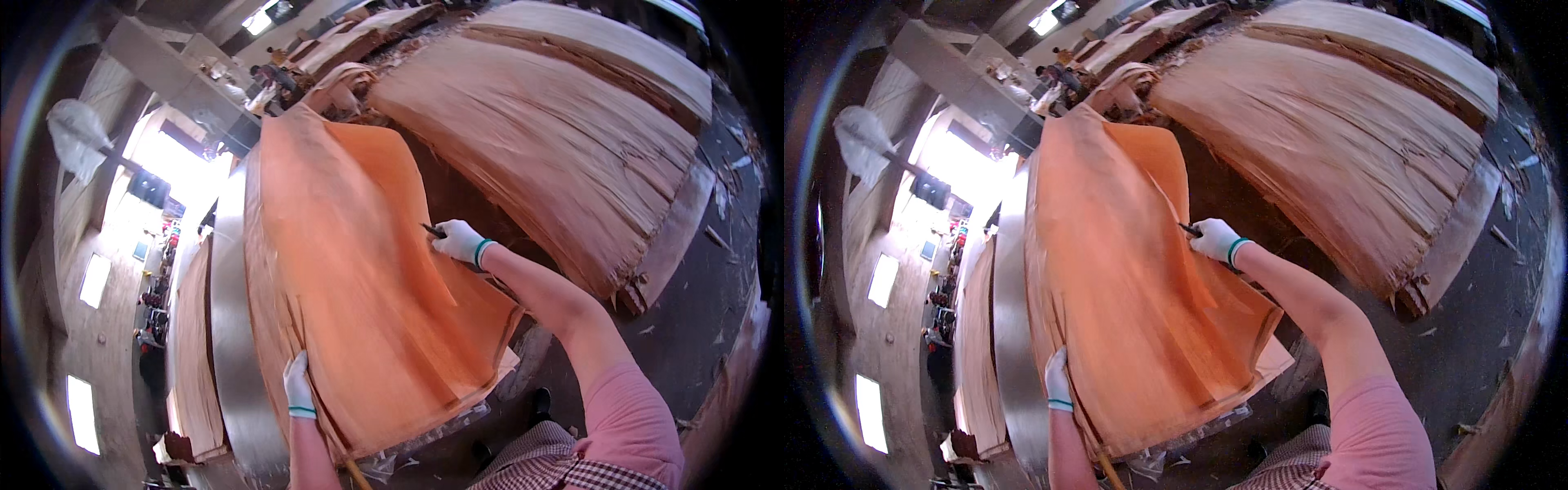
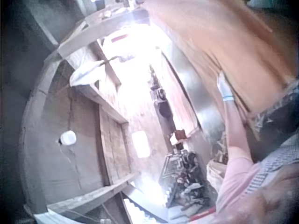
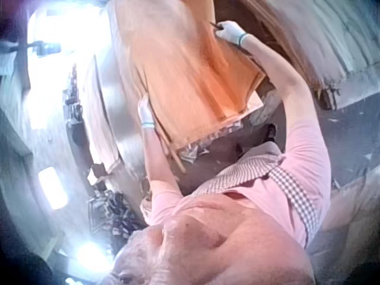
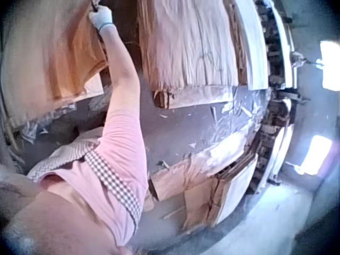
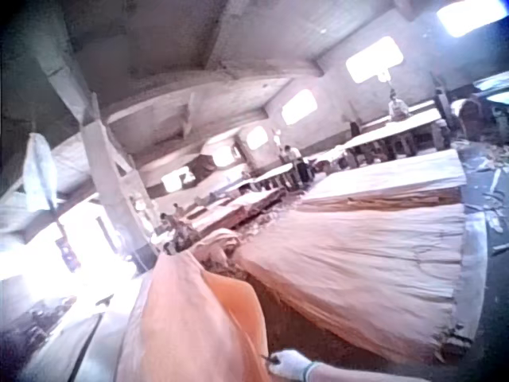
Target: The person organizes and tapes thin wood veneer sheets by hand, using a piece of tape to secure sections and moving sheets between stacks.
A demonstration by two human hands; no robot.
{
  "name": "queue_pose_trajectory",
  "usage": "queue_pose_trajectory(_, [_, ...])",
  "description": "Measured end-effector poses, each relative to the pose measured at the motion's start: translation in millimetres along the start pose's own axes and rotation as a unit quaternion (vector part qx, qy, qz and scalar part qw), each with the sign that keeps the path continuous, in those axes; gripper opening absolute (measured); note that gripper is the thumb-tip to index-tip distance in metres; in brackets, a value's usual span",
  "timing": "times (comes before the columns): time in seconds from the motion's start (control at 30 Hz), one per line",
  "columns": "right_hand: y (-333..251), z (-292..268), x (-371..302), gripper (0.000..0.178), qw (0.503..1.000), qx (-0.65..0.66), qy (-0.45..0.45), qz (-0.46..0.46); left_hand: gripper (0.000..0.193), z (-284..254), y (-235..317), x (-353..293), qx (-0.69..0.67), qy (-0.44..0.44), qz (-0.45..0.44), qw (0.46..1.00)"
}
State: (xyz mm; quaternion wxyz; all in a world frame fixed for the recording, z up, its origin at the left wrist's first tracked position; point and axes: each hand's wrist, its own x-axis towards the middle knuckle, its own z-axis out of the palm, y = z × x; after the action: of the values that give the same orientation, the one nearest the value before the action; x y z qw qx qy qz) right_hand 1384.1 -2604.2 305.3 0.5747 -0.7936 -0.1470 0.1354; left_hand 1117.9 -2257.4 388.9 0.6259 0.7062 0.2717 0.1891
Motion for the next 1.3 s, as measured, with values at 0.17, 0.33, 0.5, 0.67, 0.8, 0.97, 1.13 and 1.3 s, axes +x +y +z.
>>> queue_pose_trajectory(0.17, [-111,-3,-23,0.021,0.994,-0.057,0.029,-0.084,0.030,-56,31,17,-0.048,-0.073,0.026,0.996])
queue_pose_trajectory(0.33, [-218,42,-68,0.024,0.980,-0.118,0.019,-0.159,0.031,-124,25,0,-0.121,-0.104,0.043,0.986])
queue_pose_trajectory(0.5, [-330,136,-147,0.020,0.941,-0.264,-0.001,-0.211,0.033,-232,-11,-11,-0.155,-0.107,0.080,0.979])
queue_pose_trajectory(0.67, [-344,249,-182,0.018,0.881,-0.356,0.032,-0.311,0.033,-312,-43,-36,-0.210,-0.134,0.025,0.968])
queue_pose_trajectory(0.8, [-341,338,-223,0.017,0.872,-0.387,0.017,-0.299,0.031,-383,-77,-46,-0.165,-0.090,0.042,0.981])
queue_pose_trajectory(0.97, [-332,402,-244,0.014,0.875,-0.417,-0.026,-0.244,0.024,-437,-93,-46,-0.125,-0.036,0.049,0.990])
queue_pose_trajectory(1.13, [-306,438,-222,0.012,0.878,-0.409,-0.011,-0.248,0.021,-471,-103,-47,-0.151,0.020,-0.002,0.988])
queue_pose_trajectory(1.3, [-283,492,-205,0.012,0.895,-0.387,-0.018,-0.222,0.021,-518,-111,-30,-0.104,0.042,-0.006,0.994])
